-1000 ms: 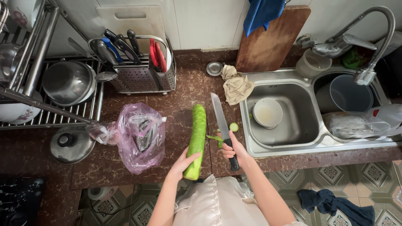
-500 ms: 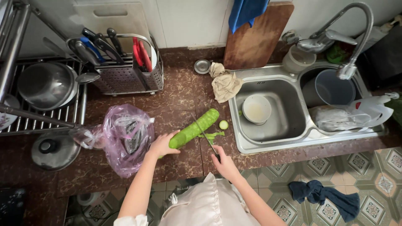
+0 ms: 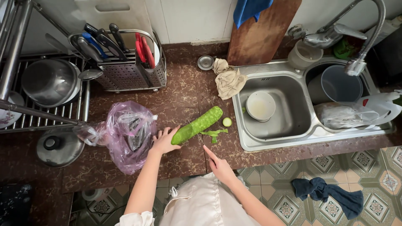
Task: The recorder takes a gourd out of a plastic bag, places a pot on the stove, and then peels the gourd using a kitchen knife over a kitchen counter.
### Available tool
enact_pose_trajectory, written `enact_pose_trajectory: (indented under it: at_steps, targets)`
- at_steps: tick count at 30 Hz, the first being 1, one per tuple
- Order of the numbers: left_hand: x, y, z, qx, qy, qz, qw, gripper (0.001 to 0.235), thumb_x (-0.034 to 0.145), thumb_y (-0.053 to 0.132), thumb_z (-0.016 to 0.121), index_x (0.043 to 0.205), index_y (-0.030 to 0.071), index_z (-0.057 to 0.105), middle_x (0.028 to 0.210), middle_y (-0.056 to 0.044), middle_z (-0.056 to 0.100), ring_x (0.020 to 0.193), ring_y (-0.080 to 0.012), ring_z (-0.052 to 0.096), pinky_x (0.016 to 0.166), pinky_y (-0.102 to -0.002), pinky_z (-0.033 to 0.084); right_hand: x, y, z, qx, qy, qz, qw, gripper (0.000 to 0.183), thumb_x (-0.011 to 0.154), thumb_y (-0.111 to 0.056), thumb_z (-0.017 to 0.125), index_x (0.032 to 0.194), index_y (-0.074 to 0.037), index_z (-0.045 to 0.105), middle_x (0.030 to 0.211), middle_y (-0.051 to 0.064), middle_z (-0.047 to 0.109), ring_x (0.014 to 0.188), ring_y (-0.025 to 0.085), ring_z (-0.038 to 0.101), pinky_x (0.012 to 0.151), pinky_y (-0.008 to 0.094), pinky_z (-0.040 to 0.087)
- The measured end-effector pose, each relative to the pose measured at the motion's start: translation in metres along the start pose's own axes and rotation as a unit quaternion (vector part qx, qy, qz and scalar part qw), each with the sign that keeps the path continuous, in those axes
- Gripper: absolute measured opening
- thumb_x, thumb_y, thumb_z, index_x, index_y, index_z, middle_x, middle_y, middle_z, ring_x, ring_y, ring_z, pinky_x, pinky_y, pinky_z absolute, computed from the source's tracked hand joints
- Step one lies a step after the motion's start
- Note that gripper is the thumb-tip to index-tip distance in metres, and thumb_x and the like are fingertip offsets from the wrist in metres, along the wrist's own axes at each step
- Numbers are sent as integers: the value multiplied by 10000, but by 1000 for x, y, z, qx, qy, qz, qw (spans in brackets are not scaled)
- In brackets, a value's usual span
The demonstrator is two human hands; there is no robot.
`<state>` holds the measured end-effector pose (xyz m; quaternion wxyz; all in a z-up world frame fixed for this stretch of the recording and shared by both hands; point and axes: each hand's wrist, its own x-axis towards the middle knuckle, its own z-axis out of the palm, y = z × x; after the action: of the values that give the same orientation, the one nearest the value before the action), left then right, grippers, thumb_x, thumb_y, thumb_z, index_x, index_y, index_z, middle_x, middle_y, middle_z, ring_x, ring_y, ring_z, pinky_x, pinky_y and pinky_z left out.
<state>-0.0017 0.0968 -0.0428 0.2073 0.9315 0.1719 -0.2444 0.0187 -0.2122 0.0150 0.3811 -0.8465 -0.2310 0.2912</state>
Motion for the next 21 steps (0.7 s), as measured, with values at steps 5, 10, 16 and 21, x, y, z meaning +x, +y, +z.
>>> enact_pose_trajectory:
  at_steps: [5,10,16,21]
  targets:
    - [2,28,-4,-12,10,-6,1000,1110,772,639,795,1613,336,137,1650,-97,210,1483,-392,261,1150,-685,227,0,-3,1,15,-2,5,1000,694,982,-133,543,1572,-431,331,741,253,671,655,412,675,659,495,485]
    - [13,42,27,-10,81,9,997,994,900,672,653,1614,176,173,1577,-139,304,1428,-376,321,1115,-710,239,2,-9,1,11,-3,13,1000,695,978,-143,540,1570,-435,321,718,251,665,631,411,674,645,509,478]
    - [5,49,32,17,140,-1,990,747,959,505,612,1559,178,311,1491,-55,424,1374,-316,403,1081,-734,283,5,-10,4,15,-7,18,1000,710,975,-145,533,1577,-450,312,742,257,670,663,400,697,653,501,500]
    - [8,46,33,22,145,8,989,762,947,484,631,1549,155,299,1509,-63,398,1372,-333,389,1063,-748,274,20,-6,12,14,-13,39,999,669,992,-161,529,1560,-453,334,773,252,693,696,407,713,674,492,516]
